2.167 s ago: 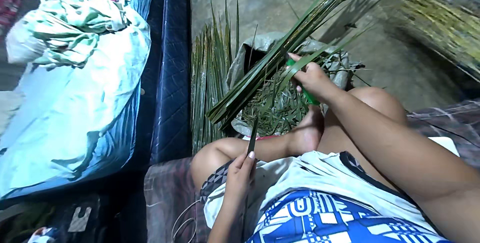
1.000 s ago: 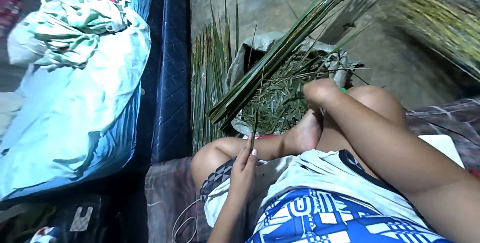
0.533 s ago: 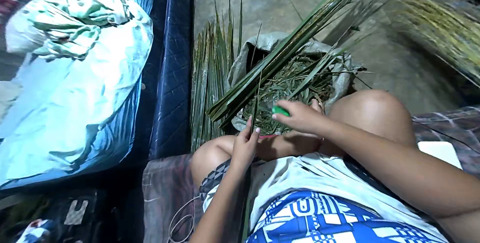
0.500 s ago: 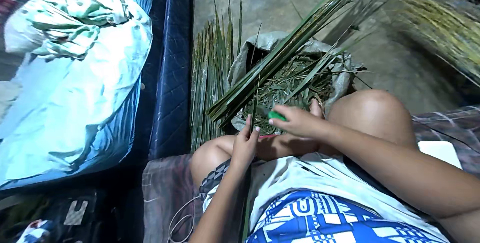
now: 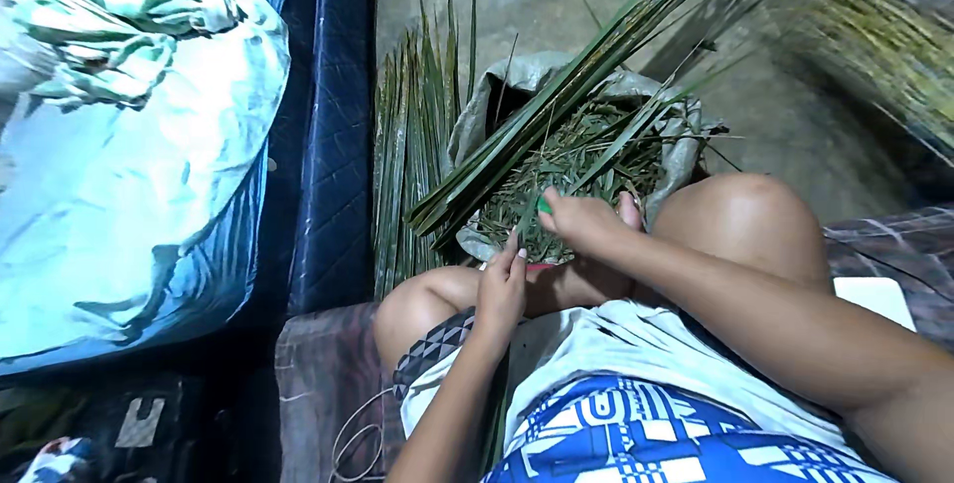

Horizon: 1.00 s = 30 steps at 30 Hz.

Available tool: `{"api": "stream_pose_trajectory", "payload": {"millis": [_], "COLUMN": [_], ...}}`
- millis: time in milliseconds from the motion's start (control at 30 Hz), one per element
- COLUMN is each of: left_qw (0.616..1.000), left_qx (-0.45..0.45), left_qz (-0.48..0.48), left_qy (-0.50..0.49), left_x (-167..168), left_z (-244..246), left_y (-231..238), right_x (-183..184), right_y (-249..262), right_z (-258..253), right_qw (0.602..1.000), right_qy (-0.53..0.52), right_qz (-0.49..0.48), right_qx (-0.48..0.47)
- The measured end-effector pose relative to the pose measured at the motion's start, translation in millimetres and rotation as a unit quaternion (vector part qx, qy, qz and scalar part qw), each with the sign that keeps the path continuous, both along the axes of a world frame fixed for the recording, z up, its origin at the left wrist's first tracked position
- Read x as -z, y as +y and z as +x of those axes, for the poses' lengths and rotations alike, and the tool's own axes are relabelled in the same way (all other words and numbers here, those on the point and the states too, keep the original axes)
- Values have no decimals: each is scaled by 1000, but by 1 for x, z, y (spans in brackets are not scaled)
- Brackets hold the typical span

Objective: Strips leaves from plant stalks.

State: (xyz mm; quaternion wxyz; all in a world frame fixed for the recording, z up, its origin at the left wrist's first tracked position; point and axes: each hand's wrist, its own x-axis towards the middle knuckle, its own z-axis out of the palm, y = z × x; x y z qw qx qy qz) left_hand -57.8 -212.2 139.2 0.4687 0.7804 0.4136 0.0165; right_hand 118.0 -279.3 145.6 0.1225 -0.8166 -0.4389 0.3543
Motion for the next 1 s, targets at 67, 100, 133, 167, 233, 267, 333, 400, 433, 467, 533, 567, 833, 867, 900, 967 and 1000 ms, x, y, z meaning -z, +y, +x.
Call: {"api": "stream_pose_trajectory", "payload": {"millis": [67, 100, 133, 167, 233, 267, 333, 400, 433, 467, 533, 567, 833, 867, 900, 967, 1000], "left_qw": [1000, 1000, 1000, 999, 998, 998, 998, 998, 998, 998, 998, 998, 999, 999, 999, 999, 999], "left_qx": [-3, -8, -14, -21, -35, -40, -51, -53, -52, -48, -38, -33, -18, -17, -18, -23, -28], "left_qz": [-4, -7, -10, -13, -15, -13, -3, 17, 25, 37, 51, 45, 32, 33, 31, 23, 15], "left_qy": [-12, -17, -23, -30, -48, -50, -43, -28, -21, -14, -4, 2, 3, 2, -1, -16, -25], "left_x": [3, 4, 4, 4, 6, 6, 5, 4, 3, 4, 3, 1, 3, 4, 5, 6, 6], "left_z": [-2, -3, -4, -4, -5, -5, -4, -4, -4, -3, -3, -2, -2, -4, -5, -6, -7], "left_y": [-1, 0, 1, 2, 3, 4, 4, 2, 2, 1, -1, -1, -1, -1, -1, 1, 2], "right_x": [4, 6, 6, 3, -5, -7, -11, -14, -15, -16, -13, -10, 11, 12, 13, 10, 6], "right_y": [4, 4, 3, 2, -3, -7, -14, -18, -18, -16, -11, -7, 10, 11, 11, 7, 4], "right_z": [18, 25, 29, 28, 14, 3, -21, -37, -40, -39, -33, -29, 15, 22, 26, 26, 20], "right_qw": [997, 995, 993, 992, 994, 993, 987, 982, 983, 986, 992, 994, 996, 993, 992, 992, 994], "right_qy": [-17, -25, -20, -6, 58, 95, 157, 173, 159, 136, 81, 58, 1, -7, -13, 5, 26], "right_qz": [-4, 9, 25, 34, 42, 40, 26, 8, -1, -9, -20, -26, -39, -36, -26, 8, 20], "right_qx": [72, 98, 116, 120, 86, 52, -28, -77, -88, -96, -96, -87, 82, 108, 126, 128, 104]}}
